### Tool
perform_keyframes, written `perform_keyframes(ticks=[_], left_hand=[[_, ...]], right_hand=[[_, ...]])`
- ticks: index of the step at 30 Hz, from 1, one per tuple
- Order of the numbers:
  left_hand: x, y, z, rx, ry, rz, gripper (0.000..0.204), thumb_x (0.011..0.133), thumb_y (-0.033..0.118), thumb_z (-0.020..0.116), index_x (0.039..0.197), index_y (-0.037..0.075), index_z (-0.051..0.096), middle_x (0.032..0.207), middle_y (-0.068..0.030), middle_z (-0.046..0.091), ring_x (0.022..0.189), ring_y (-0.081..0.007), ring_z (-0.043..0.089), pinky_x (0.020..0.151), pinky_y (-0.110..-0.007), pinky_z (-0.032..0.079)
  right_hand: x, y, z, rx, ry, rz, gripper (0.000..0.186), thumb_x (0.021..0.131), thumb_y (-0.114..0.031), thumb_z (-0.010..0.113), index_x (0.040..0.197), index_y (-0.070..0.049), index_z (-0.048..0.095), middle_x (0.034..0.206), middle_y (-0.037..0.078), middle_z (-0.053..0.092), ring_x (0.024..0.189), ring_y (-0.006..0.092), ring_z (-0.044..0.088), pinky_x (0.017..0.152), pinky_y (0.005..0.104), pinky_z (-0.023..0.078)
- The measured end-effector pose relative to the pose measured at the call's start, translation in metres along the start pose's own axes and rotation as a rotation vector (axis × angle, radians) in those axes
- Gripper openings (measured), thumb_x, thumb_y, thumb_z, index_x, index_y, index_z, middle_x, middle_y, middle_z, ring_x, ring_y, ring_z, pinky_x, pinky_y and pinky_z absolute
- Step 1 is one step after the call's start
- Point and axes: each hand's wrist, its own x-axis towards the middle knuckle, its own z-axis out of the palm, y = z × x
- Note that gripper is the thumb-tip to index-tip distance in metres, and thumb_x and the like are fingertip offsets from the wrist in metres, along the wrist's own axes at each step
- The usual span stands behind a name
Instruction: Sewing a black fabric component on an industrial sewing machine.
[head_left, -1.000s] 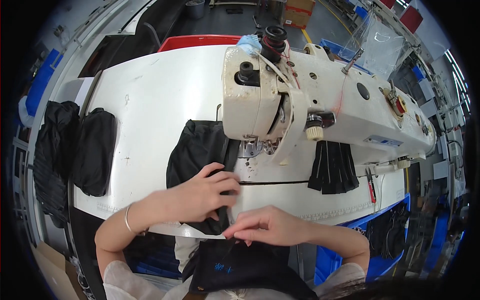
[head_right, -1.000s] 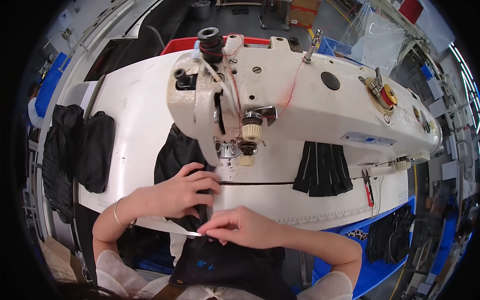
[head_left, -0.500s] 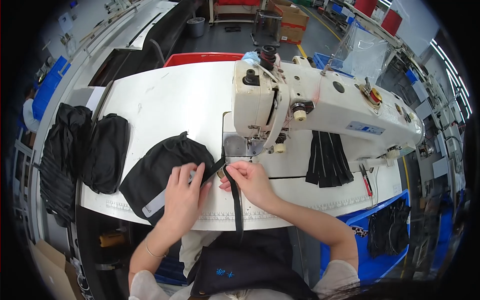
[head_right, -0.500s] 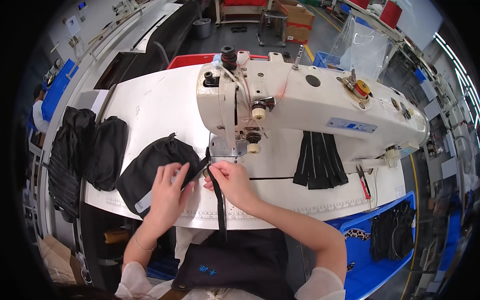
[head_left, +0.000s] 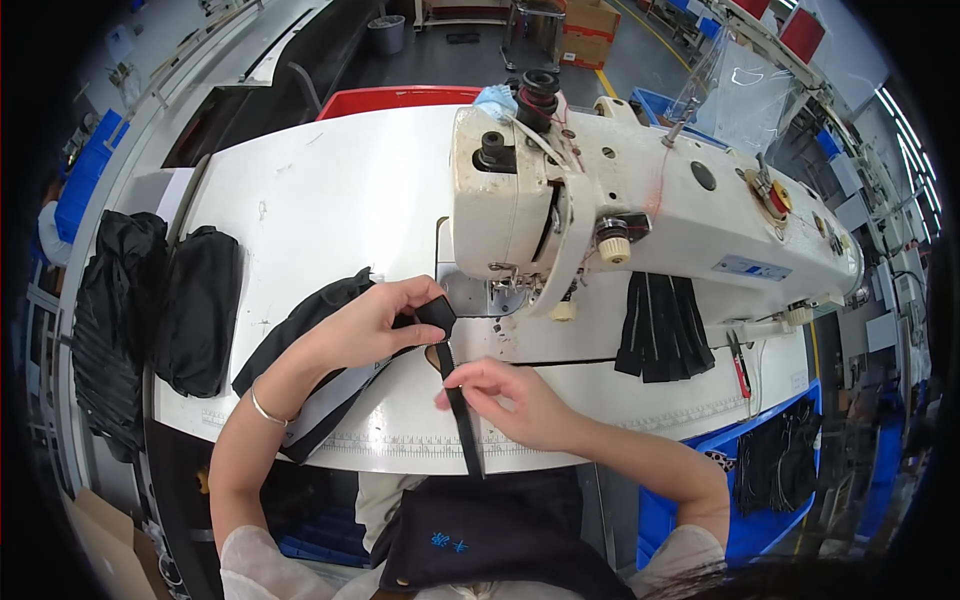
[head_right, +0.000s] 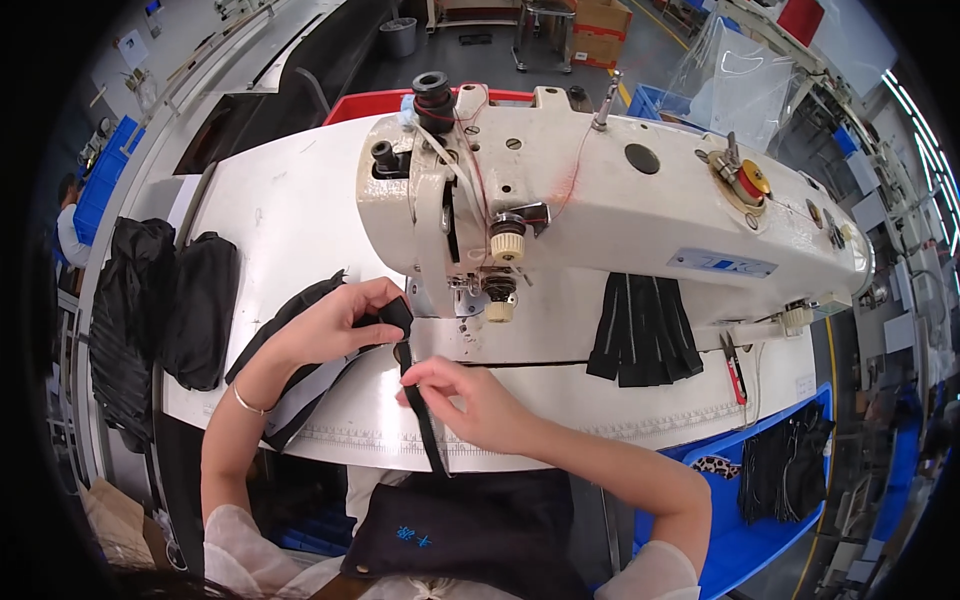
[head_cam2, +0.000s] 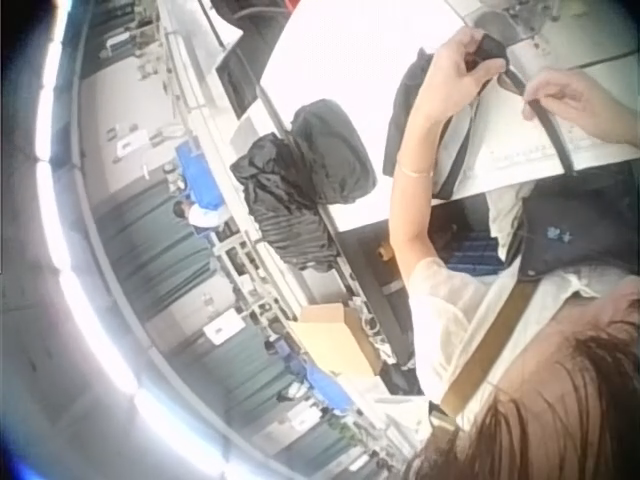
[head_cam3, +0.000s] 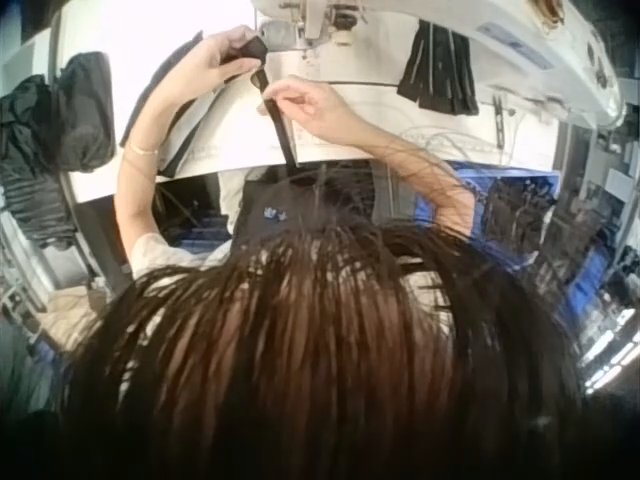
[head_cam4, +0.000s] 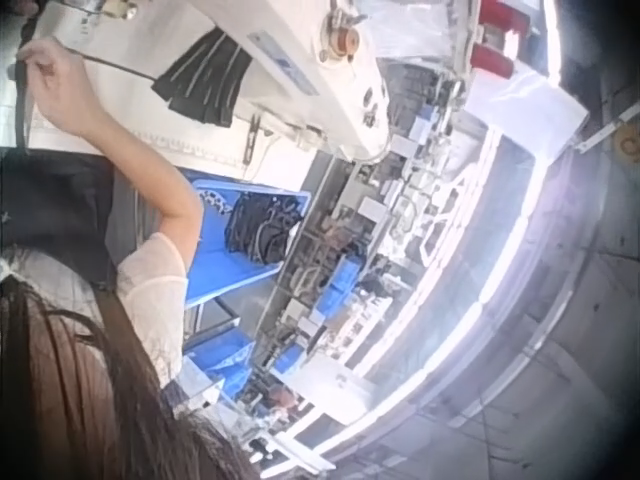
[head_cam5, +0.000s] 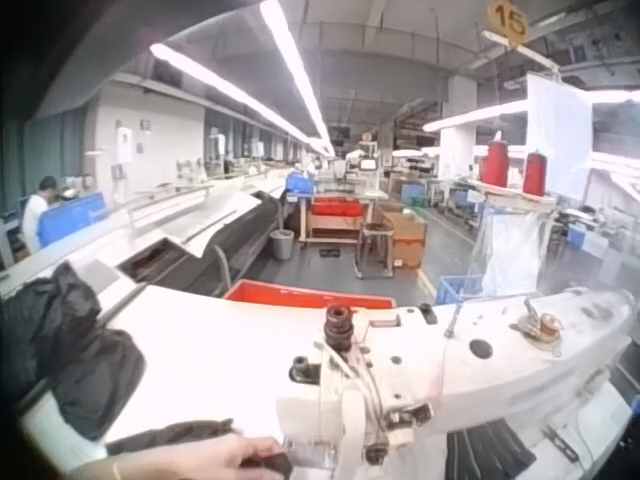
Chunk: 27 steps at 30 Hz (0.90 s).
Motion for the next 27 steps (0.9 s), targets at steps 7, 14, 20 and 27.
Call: perform_keyframes(ticks=[7,14,20,27], left_hand=[[0.020,-0.010,0.001,0.265,0.213,0.101,0.026,0.084,0.002,0.062,0.109,-0.002,0.055,0.090,-0.0119,0.062,0.079,-0.0133,0.054,0.074,-0.029,0.044],[0.055,-0.025,-0.004,0.659,0.341,0.452,0.026,0.077,0.000,0.064,0.103,0.003,0.062,0.092,-0.0134,0.061,0.100,-0.0267,0.055,0.088,-0.037,0.042],[0.071,-0.047,0.000,0.504,0.277,0.348,0.027,0.076,0.002,0.065,0.103,0.003,0.062,0.094,-0.0137,0.061,0.103,-0.0284,0.053,0.090,-0.038,0.041],[0.060,-0.054,-0.004,0.366,0.261,0.234,0.028,0.075,0.003,0.066,0.103,0.003,0.063,0.097,-0.0141,0.060,0.105,-0.0304,0.051,0.093,-0.038,0.040]], right_hand=[[0.012,0.004,-0.019,-1.365,-0.003,-0.763,0.031,0.067,-0.008,0.063,0.096,0.004,0.063,0.095,0.011,0.060,0.088,0.0231,0.058,0.080,0.0327,0.051],[0.017,0.015,-0.052,-1.741,-0.057,-0.656,0.028,0.072,-0.011,0.059,0.096,0.002,0.063,0.102,0.014,0.061,0.099,0.0254,0.058,0.083,0.0372,0.050],[0.007,0.002,-0.064,-1.591,-0.005,-0.588,0.039,0.075,-0.011,0.054,0.112,-0.003,0.064,0.106,0.011,0.061,0.099,0.0222,0.060,0.083,0.0402,0.051],[0.014,0.008,-0.066,-2.262,0.055,-0.797,0.050,0.089,-0.028,0.049,0.133,-0.005,0.043,0.133,0.009,0.049,0.121,0.0185,0.048,0.105,0.0321,0.038]])
